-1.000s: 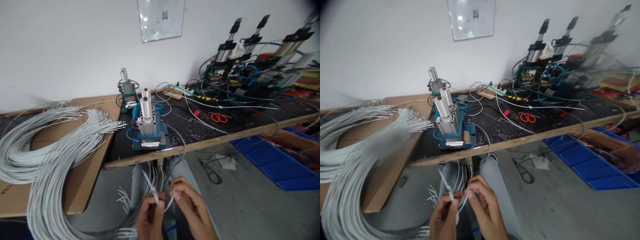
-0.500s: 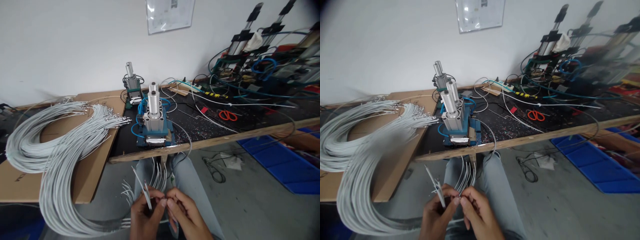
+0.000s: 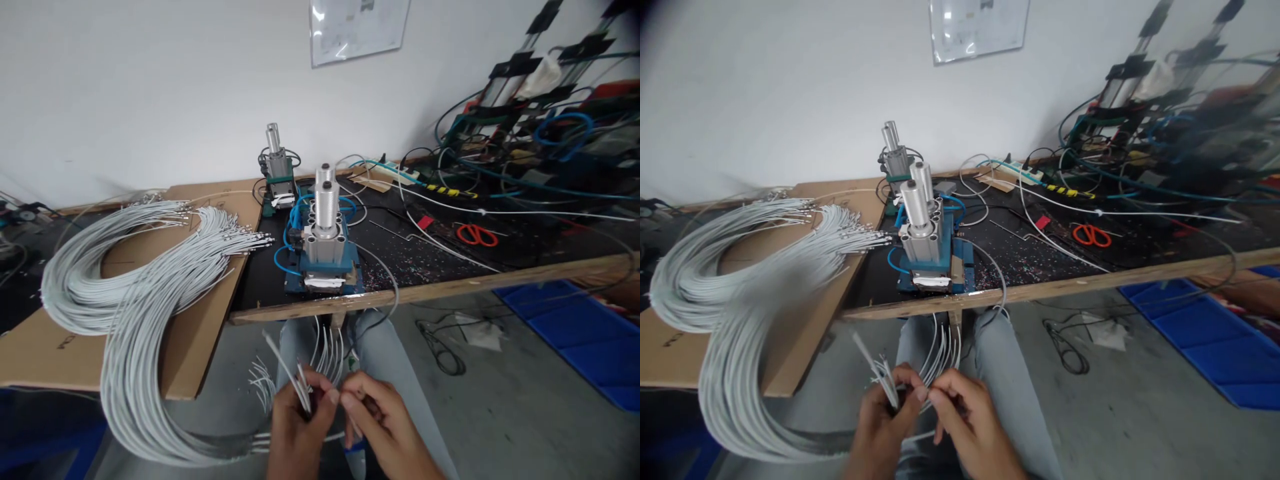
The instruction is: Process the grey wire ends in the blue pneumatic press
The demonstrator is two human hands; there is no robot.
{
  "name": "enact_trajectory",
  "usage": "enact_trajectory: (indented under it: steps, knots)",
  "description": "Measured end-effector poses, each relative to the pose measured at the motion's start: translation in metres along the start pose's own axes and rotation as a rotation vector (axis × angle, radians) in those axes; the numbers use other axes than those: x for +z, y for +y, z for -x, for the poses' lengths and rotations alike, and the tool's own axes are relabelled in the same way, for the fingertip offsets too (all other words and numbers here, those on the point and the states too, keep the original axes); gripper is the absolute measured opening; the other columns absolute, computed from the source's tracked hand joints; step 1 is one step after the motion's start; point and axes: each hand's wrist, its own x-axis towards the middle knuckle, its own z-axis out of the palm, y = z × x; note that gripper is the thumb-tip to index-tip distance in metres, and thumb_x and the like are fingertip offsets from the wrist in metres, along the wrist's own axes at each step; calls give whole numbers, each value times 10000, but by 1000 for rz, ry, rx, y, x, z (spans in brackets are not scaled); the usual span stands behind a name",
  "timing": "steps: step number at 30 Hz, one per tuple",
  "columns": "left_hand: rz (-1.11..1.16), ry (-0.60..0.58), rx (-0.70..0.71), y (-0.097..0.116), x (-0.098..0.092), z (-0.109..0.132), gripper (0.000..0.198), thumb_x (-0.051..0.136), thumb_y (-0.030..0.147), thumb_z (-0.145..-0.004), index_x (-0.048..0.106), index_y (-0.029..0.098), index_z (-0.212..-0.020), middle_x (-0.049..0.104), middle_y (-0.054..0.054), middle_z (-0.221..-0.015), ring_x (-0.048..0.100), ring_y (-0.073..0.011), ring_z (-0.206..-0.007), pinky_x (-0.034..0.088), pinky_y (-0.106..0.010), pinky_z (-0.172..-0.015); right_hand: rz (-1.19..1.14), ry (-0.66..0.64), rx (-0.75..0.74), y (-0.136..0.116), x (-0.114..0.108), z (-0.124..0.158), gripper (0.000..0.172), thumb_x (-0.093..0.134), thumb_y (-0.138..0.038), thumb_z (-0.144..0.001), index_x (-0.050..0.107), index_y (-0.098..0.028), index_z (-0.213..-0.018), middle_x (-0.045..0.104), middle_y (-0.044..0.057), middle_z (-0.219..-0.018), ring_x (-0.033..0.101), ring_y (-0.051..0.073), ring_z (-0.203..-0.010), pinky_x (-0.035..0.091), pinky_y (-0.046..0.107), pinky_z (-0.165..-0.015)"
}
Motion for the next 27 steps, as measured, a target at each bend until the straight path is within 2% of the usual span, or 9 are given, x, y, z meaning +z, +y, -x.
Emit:
enact_trajectory:
  steps: [2,4,6,9,12,14,16,19,27]
  knots:
    - [66,20,-83,-5,6,3,264,529,448,-951,604,217,-845,395,106,-508,349,-121,-420,352,-231,-433,-179,138,101,10,15,1,436,379,-563,-1070,565,-234,-853,507,-58,-610,519,121,-456,451,197,-440]
    - [67,-46,-101,-6,2,2,231,603,422,-896,622,206,-815,399,100,-512,351,-116,-454,370,-226,-469,-46,159,52,13,14,3,398,414,-490,-1077,582,-231,-826,536,-45,-617,540,127,-511,450,194,-491]
    - [13,-102,-83,-3,-11,-2,103,743,202,-718,674,174,-647,476,68,-502,387,-102,-482,314,-210,-484,184,-38,-67,8,-3,3,284,532,-371,-1042,639,-237,-816,662,-4,-750,652,170,-739,513,234,-717]
    - [-33,-186,-81,2,-26,-8,144,734,8,-520,710,150,-511,530,47,-451,404,-91,-463,246,-209,-466,298,-292,-144,-3,-26,-2,178,618,-288,-993,683,-253,-830,725,-7,-819,682,188,-822,505,252,-801]
    - [21,-78,-79,1,-16,-5,116,755,214,-725,704,168,-631,505,59,-500,398,-101,-490,282,-204,-480,83,-103,-58,-4,-16,-9,320,572,-398,-1013,640,-223,-753,606,-26,-640,612,152,-621,503,232,-657]
    - [101,16,-97,-5,2,0,309,674,462,-874,656,191,-728,472,76,-507,401,-110,-463,330,-211,-462,-203,108,62,2,7,-11,440,552,-555,-995,584,-217,-715,472,-64,-544,498,119,-471,450,207,-498]
    - [257,184,-113,-11,19,6,466,687,644,-836,588,206,-711,416,108,-450,367,-99,-394,348,-216,-420,-411,257,165,10,30,-9,499,588,-653,-940,562,-215,-704,417,-83,-522,424,101,-424,400,193,-419]
    - [420,314,-105,-15,33,11,529,815,666,-713,607,182,-665,384,126,-391,290,-58,-339,296,-185,-376,-456,331,201,17,48,-2,505,636,-654,-917,635,-185,-730,460,-64,-553,457,97,-463,411,180,-442]
    - [519,285,-144,-16,26,11,500,889,623,-646,721,166,-759,476,94,-372,348,-54,-321,343,-164,-348,-431,304,165,19,44,6,469,625,-611,-949,700,-176,-788,504,-47,-568,467,98,-479,408,173,-452]
